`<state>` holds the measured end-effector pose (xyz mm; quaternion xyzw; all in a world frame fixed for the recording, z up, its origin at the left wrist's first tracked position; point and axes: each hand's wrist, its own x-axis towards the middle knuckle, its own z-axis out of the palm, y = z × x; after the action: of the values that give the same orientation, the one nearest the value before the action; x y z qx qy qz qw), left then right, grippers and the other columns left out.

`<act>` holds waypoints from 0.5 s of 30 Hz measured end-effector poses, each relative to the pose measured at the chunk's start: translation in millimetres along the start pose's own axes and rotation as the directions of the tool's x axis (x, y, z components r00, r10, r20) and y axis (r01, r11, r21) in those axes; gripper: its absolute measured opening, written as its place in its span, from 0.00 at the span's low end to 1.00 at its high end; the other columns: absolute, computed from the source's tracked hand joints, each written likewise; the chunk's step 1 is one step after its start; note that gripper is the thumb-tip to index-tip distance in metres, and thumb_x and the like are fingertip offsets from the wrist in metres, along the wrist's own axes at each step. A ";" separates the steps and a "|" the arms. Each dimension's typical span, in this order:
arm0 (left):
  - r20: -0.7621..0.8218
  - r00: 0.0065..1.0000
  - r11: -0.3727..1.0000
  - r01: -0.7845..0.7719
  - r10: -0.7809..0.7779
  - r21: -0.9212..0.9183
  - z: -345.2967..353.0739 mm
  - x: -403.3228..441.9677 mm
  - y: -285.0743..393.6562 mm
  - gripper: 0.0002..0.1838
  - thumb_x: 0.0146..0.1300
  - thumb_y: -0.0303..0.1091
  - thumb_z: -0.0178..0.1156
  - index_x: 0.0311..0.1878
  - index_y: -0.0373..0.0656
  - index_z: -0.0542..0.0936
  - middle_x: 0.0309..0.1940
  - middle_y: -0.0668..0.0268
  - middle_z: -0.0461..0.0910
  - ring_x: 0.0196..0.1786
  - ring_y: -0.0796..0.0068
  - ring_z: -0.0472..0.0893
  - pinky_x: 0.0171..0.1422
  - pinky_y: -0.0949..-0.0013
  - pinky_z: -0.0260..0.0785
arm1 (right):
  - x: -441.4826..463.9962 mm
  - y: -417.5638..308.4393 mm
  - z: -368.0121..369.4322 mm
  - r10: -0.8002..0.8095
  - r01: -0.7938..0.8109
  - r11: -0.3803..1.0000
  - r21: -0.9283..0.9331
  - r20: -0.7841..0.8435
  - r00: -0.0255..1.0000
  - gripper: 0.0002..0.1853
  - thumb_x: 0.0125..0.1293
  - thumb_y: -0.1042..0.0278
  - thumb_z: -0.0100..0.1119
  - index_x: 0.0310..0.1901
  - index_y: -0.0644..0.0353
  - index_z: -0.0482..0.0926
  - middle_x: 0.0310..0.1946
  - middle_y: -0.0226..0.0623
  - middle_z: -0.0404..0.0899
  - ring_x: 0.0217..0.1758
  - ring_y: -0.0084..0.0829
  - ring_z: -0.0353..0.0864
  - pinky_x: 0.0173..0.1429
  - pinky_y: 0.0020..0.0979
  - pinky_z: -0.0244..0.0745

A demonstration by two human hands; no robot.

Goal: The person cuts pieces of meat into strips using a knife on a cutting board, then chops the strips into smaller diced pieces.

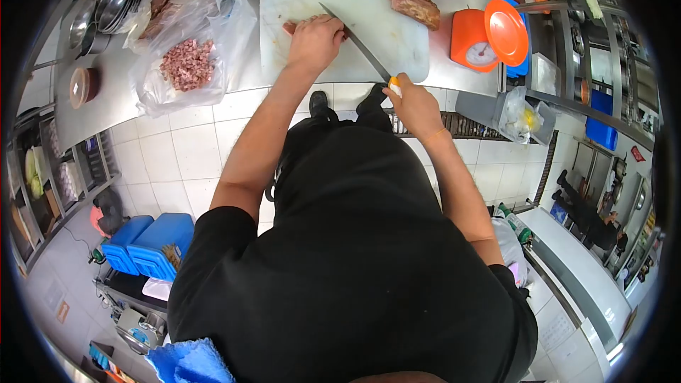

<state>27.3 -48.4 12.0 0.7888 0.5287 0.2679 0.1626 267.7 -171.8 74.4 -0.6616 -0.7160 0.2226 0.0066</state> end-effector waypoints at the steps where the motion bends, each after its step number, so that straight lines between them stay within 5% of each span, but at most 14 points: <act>1: -0.021 1.000 1.000 -0.005 0.004 -0.015 5.2 0.0 -2.6 0.07 0.63 0.29 0.69 0.43 0.45 0.89 0.41 0.61 0.89 0.48 0.55 0.87 0.56 0.50 0.76 | 0.1 -0.4 0.1 0.004 -0.004 1.000 -0.017 0.005 1.000 0.21 0.79 0.51 0.61 0.53 0.64 0.76 0.31 0.56 0.87 0.36 0.60 0.89 0.41 0.56 0.82; 15: -0.063 0.998 0.999 -0.004 0.001 -0.048 16.0 -4.8 -10.4 0.06 0.61 0.24 0.69 0.42 0.41 0.87 0.40 0.61 0.89 0.47 0.56 0.88 0.53 0.53 0.80 | 1.8 -16.1 -26.1 0.005 0.016 0.987 -0.158 0.134 0.991 0.21 0.80 0.52 0.59 0.53 0.66 0.72 0.29 0.53 0.87 0.34 0.57 0.89 0.38 0.53 0.84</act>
<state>27.6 -48.4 -7.6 0.7766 0.5259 0.3055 0.1642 260.3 -162.4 102.7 -0.6416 -0.7321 0.2091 -0.0936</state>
